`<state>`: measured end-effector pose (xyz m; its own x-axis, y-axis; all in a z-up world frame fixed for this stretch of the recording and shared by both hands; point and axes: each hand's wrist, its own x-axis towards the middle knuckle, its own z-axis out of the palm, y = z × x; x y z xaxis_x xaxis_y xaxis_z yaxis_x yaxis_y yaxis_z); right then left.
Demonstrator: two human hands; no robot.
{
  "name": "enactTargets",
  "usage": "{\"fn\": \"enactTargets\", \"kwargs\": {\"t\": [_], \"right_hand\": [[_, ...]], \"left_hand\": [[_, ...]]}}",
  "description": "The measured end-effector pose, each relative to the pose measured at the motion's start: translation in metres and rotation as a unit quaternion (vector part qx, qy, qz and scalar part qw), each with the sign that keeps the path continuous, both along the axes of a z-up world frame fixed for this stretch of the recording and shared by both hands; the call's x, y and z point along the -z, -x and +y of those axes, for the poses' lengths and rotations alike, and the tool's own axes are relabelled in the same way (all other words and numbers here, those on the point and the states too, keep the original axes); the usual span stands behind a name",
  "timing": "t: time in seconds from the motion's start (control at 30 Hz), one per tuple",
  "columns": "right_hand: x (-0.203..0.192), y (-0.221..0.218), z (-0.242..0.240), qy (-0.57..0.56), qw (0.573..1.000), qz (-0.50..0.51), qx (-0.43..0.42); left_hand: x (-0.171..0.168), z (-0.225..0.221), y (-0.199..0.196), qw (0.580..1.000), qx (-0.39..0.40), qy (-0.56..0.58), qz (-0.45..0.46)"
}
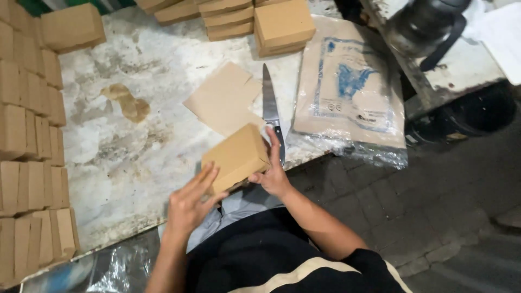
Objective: The person uses a knife to cut flat cardboard pieces, then folds and assembles them into small boxes. They place a paper liner inside each box and stack the finished boxes on the table.
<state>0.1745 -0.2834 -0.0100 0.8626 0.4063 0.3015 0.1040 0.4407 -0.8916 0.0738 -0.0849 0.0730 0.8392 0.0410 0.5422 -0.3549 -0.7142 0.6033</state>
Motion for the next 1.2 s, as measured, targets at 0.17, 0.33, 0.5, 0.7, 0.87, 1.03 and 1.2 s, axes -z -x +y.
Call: {"fn": "enactTargets", "kwargs": {"t": [0.17,0.33,0.5,0.7,0.87,1.03,1.2], "right_hand": [[0.024,0.015,0.005,-0.013,0.997,0.04,-0.061],[0.012,0.052,0.014,-0.033,0.991,0.045,-0.126],[-0.007,0.096,0.045,-0.08,0.972,0.113,-0.188],[0.039,0.094,0.071,-0.097,0.983,0.126,-0.092],[0.043,0.075,0.091,0.007,0.992,0.098,-0.081],[0.012,0.059,0.095,0.274,0.956,-0.067,-0.074],[-0.015,-0.005,0.071,0.501,0.76,-0.36,0.204]], "left_hand": [[0.063,0.054,0.037,0.996,-0.039,0.083,0.021],[0.069,0.102,0.02,0.967,-0.127,0.217,-0.042],[0.084,0.122,0.012,0.815,-0.365,0.381,0.239],[0.127,0.168,0.0,0.775,-0.097,0.605,0.156],[0.112,0.176,0.021,0.811,-0.033,0.559,0.173],[0.127,0.184,0.026,0.887,-0.098,0.438,0.105],[0.118,0.194,0.017,0.873,-0.165,0.452,0.078]]}}
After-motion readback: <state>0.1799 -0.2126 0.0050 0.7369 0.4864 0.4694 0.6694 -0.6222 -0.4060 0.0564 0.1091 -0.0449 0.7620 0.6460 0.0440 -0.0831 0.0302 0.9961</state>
